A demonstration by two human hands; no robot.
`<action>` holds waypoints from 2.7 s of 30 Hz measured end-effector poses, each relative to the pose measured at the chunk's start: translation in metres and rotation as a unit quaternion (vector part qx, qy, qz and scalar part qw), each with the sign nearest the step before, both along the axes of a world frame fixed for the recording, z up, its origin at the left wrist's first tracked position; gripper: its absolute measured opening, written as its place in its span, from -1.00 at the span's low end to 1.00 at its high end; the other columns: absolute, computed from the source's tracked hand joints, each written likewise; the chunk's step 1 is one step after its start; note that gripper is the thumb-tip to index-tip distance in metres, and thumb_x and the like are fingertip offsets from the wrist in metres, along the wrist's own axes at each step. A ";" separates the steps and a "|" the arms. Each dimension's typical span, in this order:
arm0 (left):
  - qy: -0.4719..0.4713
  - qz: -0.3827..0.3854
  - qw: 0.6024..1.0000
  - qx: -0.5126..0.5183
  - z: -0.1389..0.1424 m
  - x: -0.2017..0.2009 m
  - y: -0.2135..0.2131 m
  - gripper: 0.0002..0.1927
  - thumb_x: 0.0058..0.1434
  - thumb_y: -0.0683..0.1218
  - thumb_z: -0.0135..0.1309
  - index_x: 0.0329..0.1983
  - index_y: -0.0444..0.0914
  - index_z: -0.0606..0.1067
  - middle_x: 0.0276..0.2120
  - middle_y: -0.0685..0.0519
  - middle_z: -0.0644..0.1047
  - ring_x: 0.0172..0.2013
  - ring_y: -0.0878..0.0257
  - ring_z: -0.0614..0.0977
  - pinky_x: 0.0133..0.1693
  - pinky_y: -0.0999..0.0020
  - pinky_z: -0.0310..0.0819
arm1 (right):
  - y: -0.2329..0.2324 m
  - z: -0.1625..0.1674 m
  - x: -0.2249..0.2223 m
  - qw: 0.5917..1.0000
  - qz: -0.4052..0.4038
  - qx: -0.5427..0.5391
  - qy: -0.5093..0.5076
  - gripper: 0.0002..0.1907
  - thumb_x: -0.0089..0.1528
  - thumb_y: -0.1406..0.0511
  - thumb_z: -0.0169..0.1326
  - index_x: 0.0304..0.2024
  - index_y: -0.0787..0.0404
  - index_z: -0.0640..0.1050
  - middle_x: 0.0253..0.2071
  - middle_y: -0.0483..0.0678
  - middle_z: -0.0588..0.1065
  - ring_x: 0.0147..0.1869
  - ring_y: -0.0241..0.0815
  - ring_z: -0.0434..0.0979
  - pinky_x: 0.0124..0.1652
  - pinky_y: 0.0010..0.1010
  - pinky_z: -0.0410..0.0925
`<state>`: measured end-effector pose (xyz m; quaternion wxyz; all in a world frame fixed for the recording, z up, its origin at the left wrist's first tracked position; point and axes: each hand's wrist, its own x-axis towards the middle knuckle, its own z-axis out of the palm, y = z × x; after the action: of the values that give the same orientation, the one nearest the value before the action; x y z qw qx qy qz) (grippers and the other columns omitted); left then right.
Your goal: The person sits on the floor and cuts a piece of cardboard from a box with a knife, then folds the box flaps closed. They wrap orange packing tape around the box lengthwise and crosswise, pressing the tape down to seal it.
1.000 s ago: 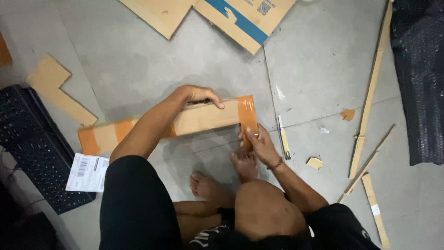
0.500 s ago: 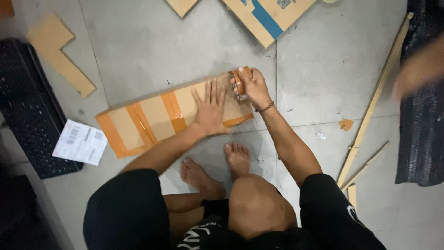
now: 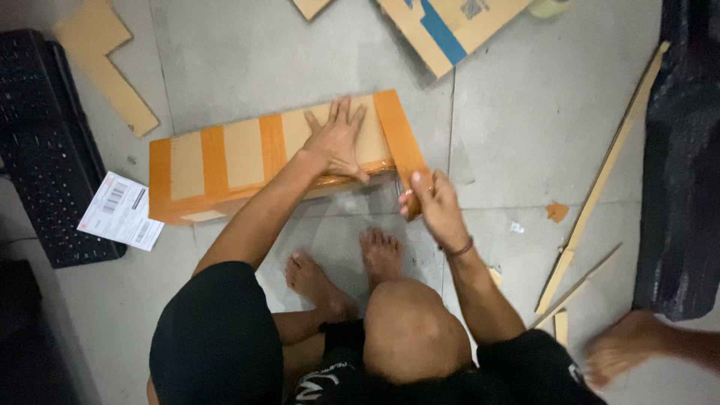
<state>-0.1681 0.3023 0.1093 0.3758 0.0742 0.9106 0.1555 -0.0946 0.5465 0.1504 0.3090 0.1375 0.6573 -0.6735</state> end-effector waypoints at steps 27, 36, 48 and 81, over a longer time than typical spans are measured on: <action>-0.177 0.068 0.975 0.118 0.026 -0.079 -0.035 0.28 -0.53 0.10 0.39 0.42 -0.26 0.26 0.27 -0.16 0.44 0.18 -0.05 0.57 0.15 0.10 0.47 | -0.023 -0.130 0.000 0.992 0.017 -0.062 0.108 -0.58 0.47 0.06 -0.17 0.10 0.30 0.29 -0.25 -0.04 0.50 -0.30 -0.28 0.54 -0.28 -0.43 0.48; -0.403 0.210 0.875 0.168 -0.020 -0.034 -0.013 -0.08 -0.38 0.08 0.30 0.21 -0.23 0.58 0.12 -0.18 0.60 -0.02 -0.04 0.63 0.02 0.03 0.46 | 0.006 -0.047 0.056 0.998 -0.010 -0.055 0.011 -0.50 0.37 0.10 0.03 0.16 0.32 0.31 -0.16 -0.07 0.53 -0.18 -0.34 0.57 -0.25 -0.44 0.50; 0.152 0.182 0.916 0.324 -0.080 -0.041 0.001 -0.46 0.23 -0.26 -0.07 0.25 -0.09 0.61 0.06 -0.18 0.67 -0.01 0.05 0.71 0.12 0.30 0.60 | -0.049 -0.031 -0.092 0.985 0.109 -0.077 0.105 -0.61 0.46 0.11 0.01 -0.14 0.35 0.54 -0.32 -0.09 0.53 -0.36 -0.38 0.50 -0.36 -0.51 0.42; 0.196 0.070 0.976 -0.059 -0.057 0.065 0.014 0.60 -0.49 0.51 0.36 0.56 -0.27 -0.05 0.53 -0.23 -0.18 0.51 -0.19 -0.09 0.13 -0.84 -0.33 | 0.010 -0.161 0.044 0.997 0.068 0.000 0.044 -0.62 0.48 0.06 -0.17 -0.07 0.28 0.31 -0.39 -0.04 0.49 -0.40 -0.27 0.53 -0.34 -0.44 0.46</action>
<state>-0.1035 0.3159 0.0527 0.1818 0.0170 0.9771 0.1093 -0.0504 0.5566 -0.0105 0.3250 0.0628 0.6781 -0.6562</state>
